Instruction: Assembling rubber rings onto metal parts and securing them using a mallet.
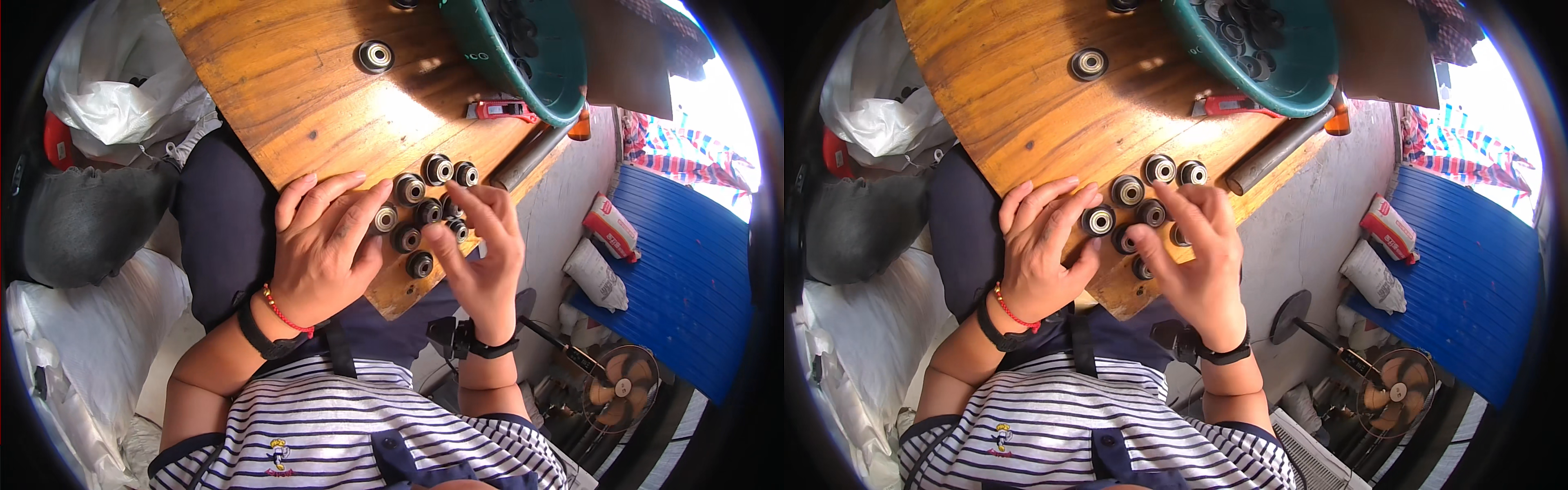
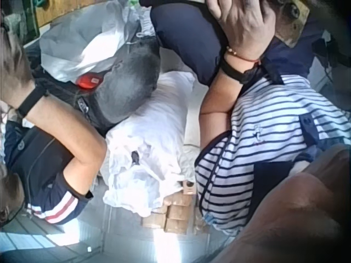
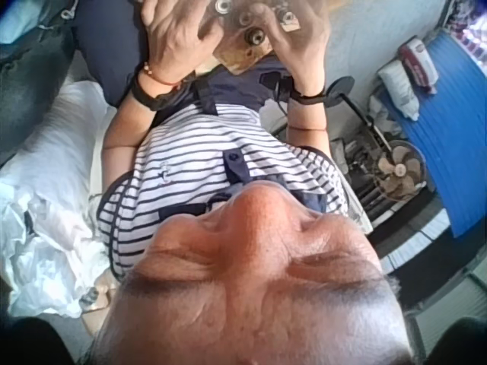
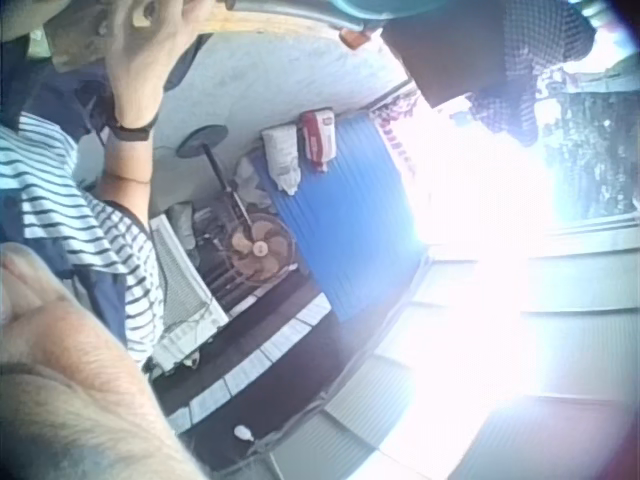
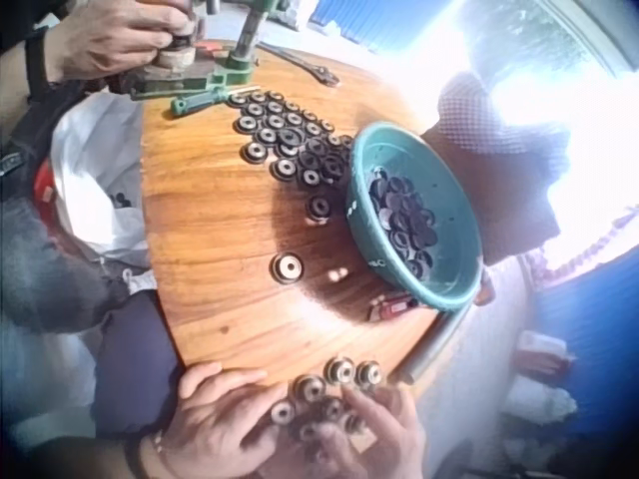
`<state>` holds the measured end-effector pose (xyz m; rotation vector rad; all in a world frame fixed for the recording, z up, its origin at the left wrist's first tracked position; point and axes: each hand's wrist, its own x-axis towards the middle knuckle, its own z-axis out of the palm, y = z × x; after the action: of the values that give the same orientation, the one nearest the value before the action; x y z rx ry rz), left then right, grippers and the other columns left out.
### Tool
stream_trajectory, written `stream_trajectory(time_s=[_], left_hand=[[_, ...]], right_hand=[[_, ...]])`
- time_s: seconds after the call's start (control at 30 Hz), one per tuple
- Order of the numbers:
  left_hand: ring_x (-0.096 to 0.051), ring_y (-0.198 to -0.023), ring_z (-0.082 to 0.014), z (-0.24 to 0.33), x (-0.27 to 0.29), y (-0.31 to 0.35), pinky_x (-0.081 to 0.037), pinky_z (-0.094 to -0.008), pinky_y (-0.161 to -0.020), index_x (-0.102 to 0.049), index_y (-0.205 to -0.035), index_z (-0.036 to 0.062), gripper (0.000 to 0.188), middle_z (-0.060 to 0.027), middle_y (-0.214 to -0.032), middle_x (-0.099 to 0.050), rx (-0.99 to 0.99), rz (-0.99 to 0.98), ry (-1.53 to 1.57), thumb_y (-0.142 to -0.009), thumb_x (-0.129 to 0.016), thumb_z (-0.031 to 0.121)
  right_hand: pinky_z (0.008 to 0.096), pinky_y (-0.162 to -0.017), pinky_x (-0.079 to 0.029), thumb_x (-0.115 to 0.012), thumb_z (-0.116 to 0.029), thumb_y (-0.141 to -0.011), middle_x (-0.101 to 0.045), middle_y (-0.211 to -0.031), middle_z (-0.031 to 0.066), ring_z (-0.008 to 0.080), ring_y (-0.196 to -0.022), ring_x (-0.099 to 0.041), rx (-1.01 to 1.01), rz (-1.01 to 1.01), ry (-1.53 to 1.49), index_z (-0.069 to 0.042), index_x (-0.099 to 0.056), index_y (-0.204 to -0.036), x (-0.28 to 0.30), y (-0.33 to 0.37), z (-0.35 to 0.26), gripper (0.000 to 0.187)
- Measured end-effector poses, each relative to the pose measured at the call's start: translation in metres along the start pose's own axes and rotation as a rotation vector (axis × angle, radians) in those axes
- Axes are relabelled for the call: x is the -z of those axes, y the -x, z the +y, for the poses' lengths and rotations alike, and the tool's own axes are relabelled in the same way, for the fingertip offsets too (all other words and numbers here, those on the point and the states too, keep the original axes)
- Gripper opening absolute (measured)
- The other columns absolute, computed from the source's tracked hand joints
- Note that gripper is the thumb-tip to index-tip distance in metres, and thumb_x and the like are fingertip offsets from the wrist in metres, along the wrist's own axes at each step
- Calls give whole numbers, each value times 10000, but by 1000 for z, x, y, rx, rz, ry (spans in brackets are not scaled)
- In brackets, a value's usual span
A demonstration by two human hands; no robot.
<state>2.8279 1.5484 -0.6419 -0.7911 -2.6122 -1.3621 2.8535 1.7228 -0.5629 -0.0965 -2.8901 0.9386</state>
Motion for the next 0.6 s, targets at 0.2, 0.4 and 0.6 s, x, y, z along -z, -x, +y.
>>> stream_trajectory(time_s=[0.2,0.4,0.6], left_hand=[[-569,-1070,-268,19,6,-8,-409,-420,-948,-623,-1102,59,348,-85,-1095,-627,-100,119,111,-777,-722,134],[-567,-988,-220,45,-18,29,-386,-390,-918,-646,-1028,99,366,-16,-1029,-635,-165,-72,125,-743,-769,293],[-558,-999,-212,51,-33,28,-373,-396,-927,-626,-1143,110,436,-7,-1041,-633,-218,-53,41,-735,-747,208]], right_hand=[[314,-743,-494,-753,-273,-800,-589,-999,143,207,-834,-599,-302,526,366,103,-419,-1315,63,-58,194,720],[282,-612,-491,-635,-58,-790,-574,-799,91,170,-637,-575,-603,397,-631,40,-525,-1037,87,-64,156,288],[274,-553,-503,-563,-72,-922,-534,-1041,125,160,-766,-593,-216,740,-502,-8,-374,-1277,78,63,81,408]])
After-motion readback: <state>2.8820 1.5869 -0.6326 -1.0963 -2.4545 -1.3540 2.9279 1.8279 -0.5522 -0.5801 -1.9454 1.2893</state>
